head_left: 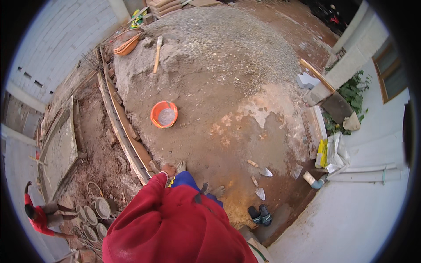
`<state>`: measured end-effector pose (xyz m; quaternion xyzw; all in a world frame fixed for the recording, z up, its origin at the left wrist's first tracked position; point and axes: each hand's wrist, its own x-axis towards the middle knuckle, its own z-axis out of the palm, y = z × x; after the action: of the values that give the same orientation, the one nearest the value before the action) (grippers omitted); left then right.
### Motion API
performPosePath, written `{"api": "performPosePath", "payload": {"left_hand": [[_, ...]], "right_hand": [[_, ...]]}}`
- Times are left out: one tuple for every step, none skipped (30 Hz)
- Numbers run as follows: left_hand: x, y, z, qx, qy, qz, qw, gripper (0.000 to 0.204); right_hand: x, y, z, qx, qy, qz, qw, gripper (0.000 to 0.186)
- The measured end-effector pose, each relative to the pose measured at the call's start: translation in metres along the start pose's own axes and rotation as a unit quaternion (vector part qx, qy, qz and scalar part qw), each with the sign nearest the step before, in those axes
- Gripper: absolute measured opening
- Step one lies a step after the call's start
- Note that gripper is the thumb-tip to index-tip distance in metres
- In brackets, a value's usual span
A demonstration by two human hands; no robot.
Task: The person uses a long straightedge to level and smooth wet concrete in a rectangular formwork. They repeatedly drag the straightedge across the surface to even out the material while other workers pour and spread additional concrete nearby.
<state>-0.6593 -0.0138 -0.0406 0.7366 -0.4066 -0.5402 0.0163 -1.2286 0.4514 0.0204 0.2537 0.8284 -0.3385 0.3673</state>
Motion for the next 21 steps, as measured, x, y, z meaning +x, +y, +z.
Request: {"api": "performPosePath", "payload": {"left_hand": [[-0.002, 0.0, 0.006, 0.067, 0.024, 0.037, 0.997, 0.02], [-0.003, -0.008, 0.005, 0.082, 0.004, 0.093, 0.992, 0.02], [-0.006, -0.022, 0.003, 0.099, -0.014, 0.147, 0.984, 0.02], [-0.009, -0.036, 0.003, 0.038, -0.009, 0.132, 0.99, 0.019], [-0.008, -0.033, 0.009, -0.017, -0.014, 0.133, 0.991, 0.018], [-0.007, -0.025, 0.016, -0.144, -0.022, 0.063, 0.987, 0.015], [-0.008, -0.019, 0.02, -0.274, -0.008, -0.006, 0.962, 0.012], [-0.006, -0.088, 0.004, -0.384, 0.041, -0.046, 0.921, 0.014], [-0.005, -0.142, -0.012, -0.481, 0.09, -0.066, 0.87, 0.015], [-0.008, -0.192, -0.028, -0.566, 0.139, -0.077, 0.809, 0.016], [-0.001, -0.137, -0.018, -0.501, 0.1, -0.152, 0.846, 0.021], [-0.008, -0.142, -0.031, -0.497, 0.109, -0.176, 0.843, 0.021], [-0.014, -0.155, -0.047, -0.496, 0.127, -0.198, 0.836, 0.022], [-0.023, -0.177, -0.063, -0.497, 0.152, -0.222, 0.825, 0.023], [-0.034, -0.216, -0.08, -0.565, 0.159, -0.209, 0.782, 0.023], [-0.034, -0.205, -0.092, -0.529, 0.199, -0.25, 0.786, 0.022], [-0.045, -0.226, -0.105, -0.547, 0.222, -0.225, 0.775, 0.022], [-0.057, -0.249, -0.113, -0.561, 0.249, -0.199, 0.764, 0.021], [-0.067, -0.262, -0.117, -0.608, 0.306, -0.188, 0.708, 0.018], [-0.071, -0.265, -0.126, -0.646, 0.358, -0.171, 0.652, 0.016], [-0.075, -0.251, -0.141, -0.673, 0.357, -0.175, 0.624, 0.014]], "right_hand": [[-0.006, -0.011, 0.02, -0.026, -0.027, -0.01, 0.999, 0.039], [-0.011, -0.025, 0.044, -0.059, -0.058, -0.02, 0.996, 0.04], [-0.017, -0.038, 0.067, -0.093, -0.085, -0.031, 0.992, 0.041], [-0.023, -0.055, 0.09, -0.13, -0.112, -0.046, 0.984, 0.042], [-0.031, -0.072, 0.106, -0.146, -0.127, -0.065, 0.979, 0.043], [-0.033, -0.084, 0.119, -0.162, -0.137, -0.08, 0.974, 0.044], [-0.036, -0.104, 0.134, -0.178, -0.144, -0.104, 0.968, 0.045], [-0.053, -0.128, 0.186, -0.234, -0.19, -0.124, 0.945, 0.046], [-0.071, -0.145, 0.234, -0.269, -0.236, -0.15, 0.922, 0.047], [-0.091, -0.16, 0.283, -0.297, -0.281, -0.18, 0.895, 0.048], [-0.095, -0.188, 0.284, -0.3, -0.25, -0.216, 0.895, 0.05], [-0.113, -0.202, 0.315, -0.318, -0.264, -0.245, 0.877, 0.051], [-0.142, -0.208, 0.359, -0.332, -0.283, -0.278, 0.856, 0.05], [-0.174, -0.211, 0.405, -0.348, -0.304, -0.31, 0.831, 0.049], [-0.21, -0.202, 0.463, -0.364, -0.347, -0.338, 0.795, 0.048], [-0.234, -0.209, 0.495, -0.381, -0.352, -0.355, 0.778, 0.046], [-0.265, -0.205, 0.526, -0.407, -0.375, -0.361, 0.751, 0.044], [-0.29, -0.199, 0.558, -0.433, -0.398, -0.366, 0.722, 0.042], [-0.297, -0.197, 0.586, -0.457, -0.431, -0.354, 0.692, 0.043], [-0.293, -0.2, 0.611, -0.521, -0.465, -0.397, 0.596, 0.042], [-0.306, -0.203, 0.63, -0.556, -0.45, -0.386, 0.582, 0.041]]}}
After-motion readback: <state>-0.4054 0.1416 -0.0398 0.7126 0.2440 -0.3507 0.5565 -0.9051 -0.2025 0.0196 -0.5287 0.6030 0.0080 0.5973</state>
